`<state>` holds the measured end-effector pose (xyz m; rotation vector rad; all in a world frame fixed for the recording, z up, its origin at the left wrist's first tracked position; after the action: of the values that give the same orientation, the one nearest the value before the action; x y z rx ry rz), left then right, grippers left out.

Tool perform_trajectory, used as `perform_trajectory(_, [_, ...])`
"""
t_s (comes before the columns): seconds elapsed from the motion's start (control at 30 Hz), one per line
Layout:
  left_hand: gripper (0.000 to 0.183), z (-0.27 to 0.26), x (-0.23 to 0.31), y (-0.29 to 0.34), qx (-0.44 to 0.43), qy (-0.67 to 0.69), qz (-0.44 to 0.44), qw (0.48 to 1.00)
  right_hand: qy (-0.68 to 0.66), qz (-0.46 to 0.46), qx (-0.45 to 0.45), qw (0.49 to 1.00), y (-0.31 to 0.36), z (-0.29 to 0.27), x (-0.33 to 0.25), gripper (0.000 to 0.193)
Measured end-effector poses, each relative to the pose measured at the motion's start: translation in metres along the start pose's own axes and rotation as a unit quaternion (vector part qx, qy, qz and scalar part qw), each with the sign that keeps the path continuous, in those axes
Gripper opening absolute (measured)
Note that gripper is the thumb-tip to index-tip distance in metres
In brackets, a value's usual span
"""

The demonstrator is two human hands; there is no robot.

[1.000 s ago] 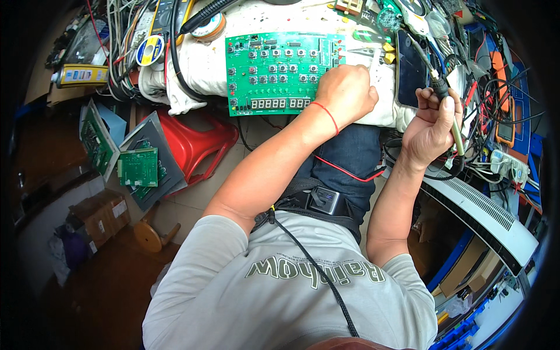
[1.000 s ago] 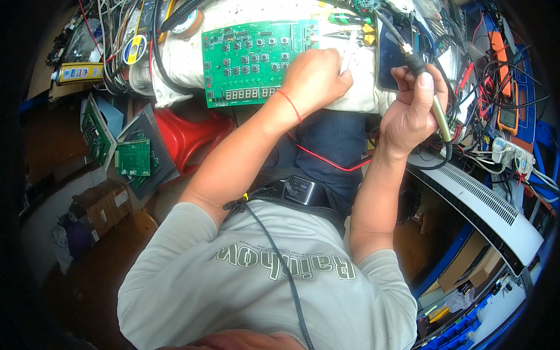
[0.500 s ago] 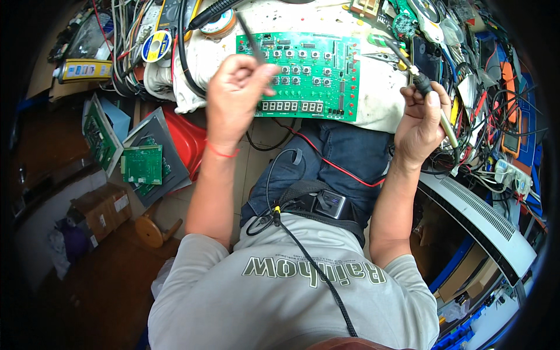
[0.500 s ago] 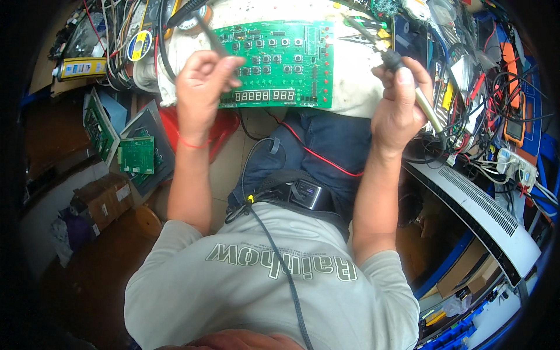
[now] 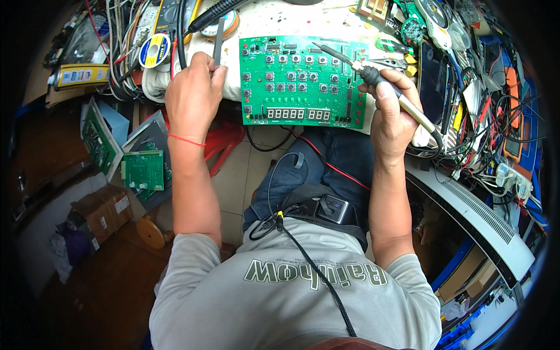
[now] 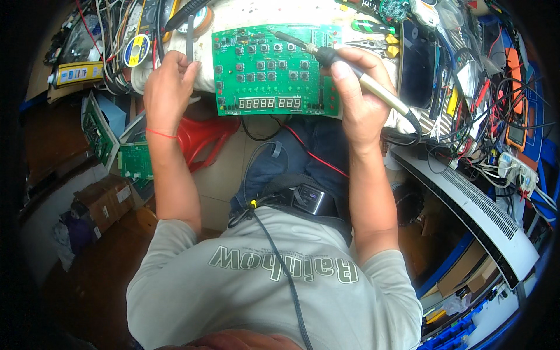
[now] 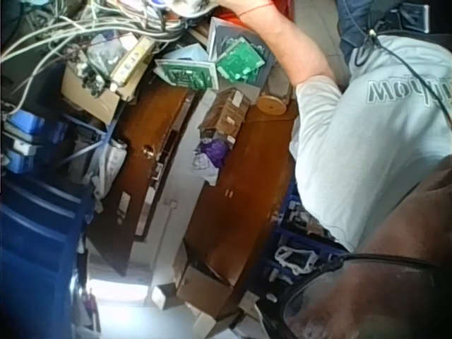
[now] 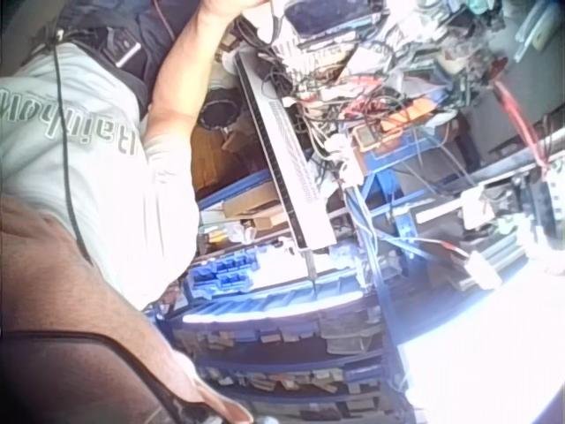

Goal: The person uses a soldering iron and tweezers to attach small components to a green circuit board. They repeatedly heat solder joints, place components, and flip the board to work on both sides.

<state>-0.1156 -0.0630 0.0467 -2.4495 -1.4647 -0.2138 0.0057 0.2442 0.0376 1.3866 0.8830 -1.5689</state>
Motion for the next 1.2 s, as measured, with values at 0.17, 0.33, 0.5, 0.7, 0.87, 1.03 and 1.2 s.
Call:
perform_trajectory(0.17, [0.023, 0.006, 0.006, -0.013, -0.051, -0.056, 0.049, 0.996, 0.0, 0.008, 0.007, 1.0, -0.003, 0.0, 0.003, 0.027])
perform_trajectory(0.33, [0.026, 0.01, 0.004, -0.021, -0.014, -0.08, 0.103, 0.991, -0.003, -0.004, 0.014, 1.0, -0.008, -0.004, 0.007, 0.028])
perform_trajectory(0.5, [0.024, 0.005, -0.003, -0.015, 0.076, -0.054, 0.071, 0.993, 0.01, -0.017, 0.021, 1.0, -0.01, -0.007, 0.015, 0.031])
perform_trajectory(0.7, [0.026, 0.006, 0.019, -0.004, 0.144, 0.106, 0.039, 0.983, 0.049, -0.027, 0.011, 0.998, -0.007, -0.005, 0.027, 0.032])
perform_trajectory(0.87, [0.037, 0.018, 0.046, -0.017, 0.138, 0.099, 0.1, 0.98, 0.05, -0.027, 0.017, 0.998, -0.004, -0.006, 0.034, 0.034])
perform_trajectory(1.03, [0.041, 0.025, 0.049, -0.027, 0.116, 0.095, 0.115, 0.982, 0.058, -0.032, 0.02, 0.998, -0.004, -0.009, 0.037, 0.036])
perform_trajectory(1.2, [0.043, 0.025, 0.051, -0.02, 0.115, 0.157, 0.141, 0.971, 0.046, -0.045, 0.022, 0.998, -0.005, -0.01, 0.038, 0.037])
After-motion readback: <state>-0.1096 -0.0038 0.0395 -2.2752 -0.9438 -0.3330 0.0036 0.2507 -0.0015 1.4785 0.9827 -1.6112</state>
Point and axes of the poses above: each hand's wrist, its own y-axis away from the middle knuckle, its own z-axis out of the palm, x = y × z, the point moved 9 cm from there along -y, towards the middle knuckle, and after that the axes turned 14 degrees about z, right-handed, at the moved point
